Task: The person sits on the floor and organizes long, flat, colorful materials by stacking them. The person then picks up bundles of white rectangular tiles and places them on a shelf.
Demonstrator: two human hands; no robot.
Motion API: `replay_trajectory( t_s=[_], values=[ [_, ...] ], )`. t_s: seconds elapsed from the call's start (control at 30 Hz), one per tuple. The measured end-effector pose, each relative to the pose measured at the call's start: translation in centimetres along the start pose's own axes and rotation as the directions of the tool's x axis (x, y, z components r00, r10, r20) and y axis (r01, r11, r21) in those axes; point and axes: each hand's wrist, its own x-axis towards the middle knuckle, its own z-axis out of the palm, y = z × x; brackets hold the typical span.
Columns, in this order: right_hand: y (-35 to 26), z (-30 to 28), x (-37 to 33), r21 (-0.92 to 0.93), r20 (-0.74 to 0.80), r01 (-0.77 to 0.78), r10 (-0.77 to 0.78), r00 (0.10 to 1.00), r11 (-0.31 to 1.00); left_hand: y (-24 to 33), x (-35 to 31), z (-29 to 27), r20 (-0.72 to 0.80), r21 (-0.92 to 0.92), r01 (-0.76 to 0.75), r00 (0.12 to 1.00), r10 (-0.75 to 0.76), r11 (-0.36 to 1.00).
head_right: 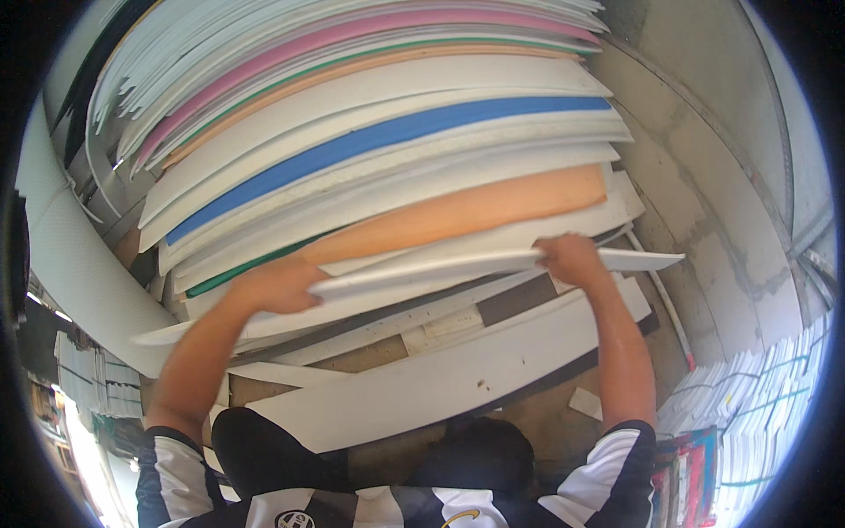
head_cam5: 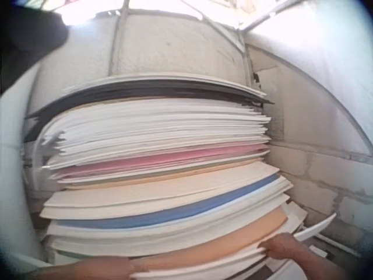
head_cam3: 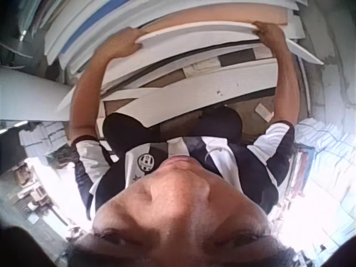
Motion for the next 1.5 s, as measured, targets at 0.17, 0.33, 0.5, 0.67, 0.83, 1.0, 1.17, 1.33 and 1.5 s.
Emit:
replay_trajectory(
  t_s=[0.17, 0.33, 0.5, 0.67, 0.83, 1.0, 1.17, 1.33, 1.5],
  values=[
    [-3.3, -10.1, 6.7, -0.033, -0.549, 0.089, -0.093, 0.831, 0.995, 1.2, -5.0, -10.9, -0.439, 0.119, 0.32, 0.866, -0.239, 0.94],
    [-4.8, -14.3, 17.0, -0.373, -0.818, 0.138, -0.395, 0.418, 0.918, -6.6, -4.6, -14.3, -0.838, 0.319, 0.35, 0.538, 0.09, 0.881],
    [-7.9, -9.2, 24.4, -0.491, -0.683, -0.193, -0.237, 0.691, 0.849, -14.4, 2.0, -11.2, -0.777, 0.29, 0.461, 0.625, -0.074, 0.839],
    [-9.9, -6.4, 28.9, -0.223, -0.5, -0.175, 0.042, 0.865, 0.959, -19.1, 6.8, -8.0, -0.741, 0.15, 0.509, 0.626, -0.245, 0.848],
    [-8.5, -7.6, 32.6, -0.2, -0.451, -0.093, -0.007, 0.893, 0.975, -22.4, 9.2, -11.7, -0.657, 0.046, 0.415, 0.698, -0.286, 0.909],
    [-9.2, -8.0, 34.3, -0.156, -0.424, -0.118, 0.041, 0.905, 0.981, -24.5, 10.9, -12.2, -0.679, 0.015, 0.372, 0.685, -0.264, 0.928],
    [-9.0, -8.0, 34.3, -0.145, -0.446, -0.11, 0.034, 0.894, 0.983, -24.3, 11.0, -11.6, -0.725, 0.048, 0.369, 0.652, -0.222, 0.928],
    [-9.6, -7.1, 34.3, -0.106, -0.48, -0.121, 0.056, 0.875, 0.987, -24.4, 10.9, -11.3, -0.733, 0.055, 0.334, 0.654, -0.189, 0.941],
    [-10.3, -7.0, 32.0, -0.132, -0.462, -0.129, 0.054, 0.885, 0.983, -23.7, 11.0, -10.5, -0.77, 0.058, 0.288, 0.622, -0.14, 0.956]
  ],
)
